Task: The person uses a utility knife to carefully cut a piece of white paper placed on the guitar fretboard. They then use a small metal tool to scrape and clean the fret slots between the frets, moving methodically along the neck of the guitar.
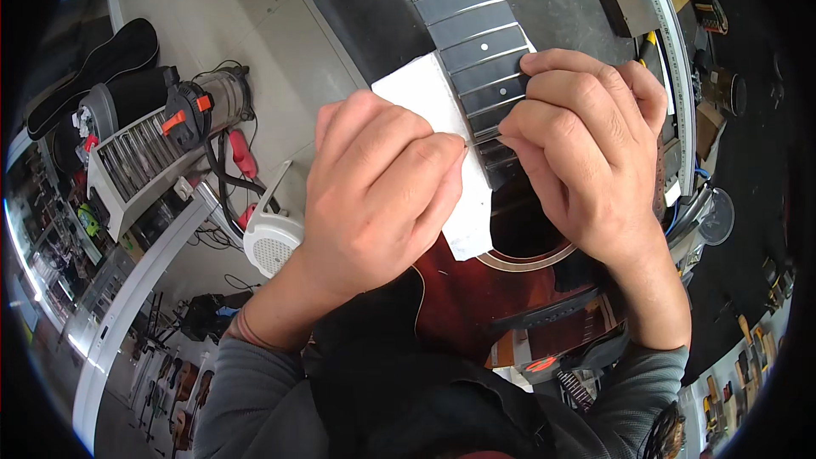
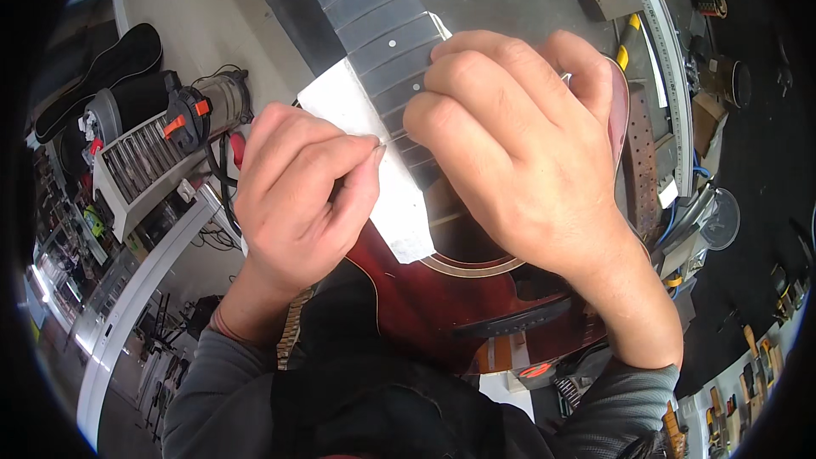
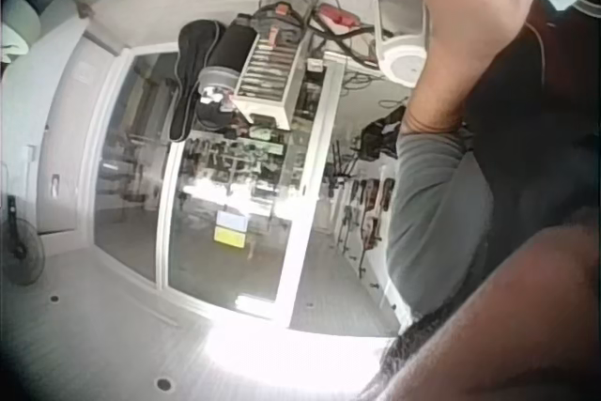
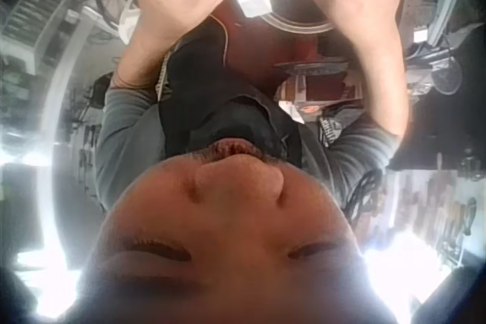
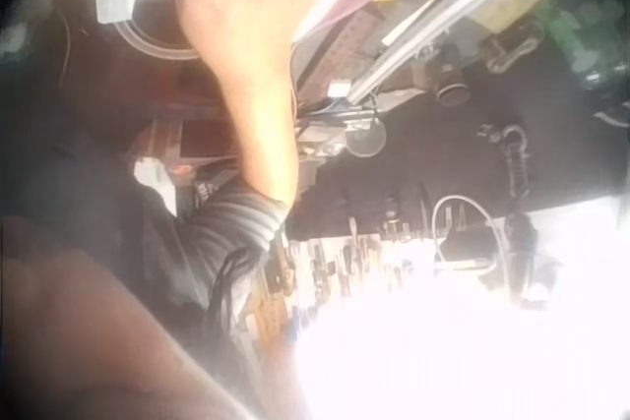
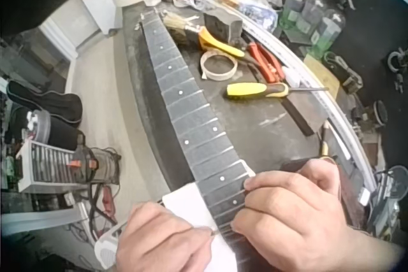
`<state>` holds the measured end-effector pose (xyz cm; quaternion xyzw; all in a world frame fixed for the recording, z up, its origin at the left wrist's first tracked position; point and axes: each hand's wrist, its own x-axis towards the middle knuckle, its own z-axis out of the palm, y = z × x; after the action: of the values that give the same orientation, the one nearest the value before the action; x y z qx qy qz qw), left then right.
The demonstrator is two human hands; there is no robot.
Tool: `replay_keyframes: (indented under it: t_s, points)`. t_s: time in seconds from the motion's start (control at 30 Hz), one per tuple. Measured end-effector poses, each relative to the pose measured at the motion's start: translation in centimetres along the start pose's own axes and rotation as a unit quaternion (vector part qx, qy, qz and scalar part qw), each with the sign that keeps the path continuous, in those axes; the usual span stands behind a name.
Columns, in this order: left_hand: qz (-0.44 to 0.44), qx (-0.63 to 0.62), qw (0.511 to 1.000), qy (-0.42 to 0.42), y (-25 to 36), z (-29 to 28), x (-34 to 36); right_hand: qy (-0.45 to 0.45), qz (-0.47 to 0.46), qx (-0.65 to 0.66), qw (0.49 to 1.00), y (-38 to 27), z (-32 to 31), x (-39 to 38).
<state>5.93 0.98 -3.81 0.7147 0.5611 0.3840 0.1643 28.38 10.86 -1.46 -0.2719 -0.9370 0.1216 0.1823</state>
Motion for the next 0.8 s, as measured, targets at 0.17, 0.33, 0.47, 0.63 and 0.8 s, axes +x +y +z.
replay_keyframes:
  t_s: [0.17, 0.33, 0.47, 0.63, 0.8]
  points:
    - [0.025, -0.001, 1.000, 0.004, -0.1, 0.2, -0.4, -0.021, -0.009, -0.003, 1.000, -0.2, -0.5, -0.5]
    - [0.027, -0.018, 0.999, -0.010, 0.0, -0.1, -0.1, -0.024, -0.004, -0.005, 1.000, -0.4, -0.8, -0.5]
    - [0.014, -0.010, 1.000, 0.003, -0.3, 0.0, -0.1, -0.011, -0.002, -0.012, 1.000, -0.3, -0.4, 0.2]
    - [0.020, -0.001, 1.000, 0.006, -0.3, 0.1, -0.3, -0.008, -0.005, -0.015, 1.000, -0.3, -0.3, 0.1]
    - [0.038, -0.005, 0.999, -0.003, -0.2, 0.1, -0.5, -0.018, -0.013, -0.012, 1.000, -0.3, -0.4, -0.5]
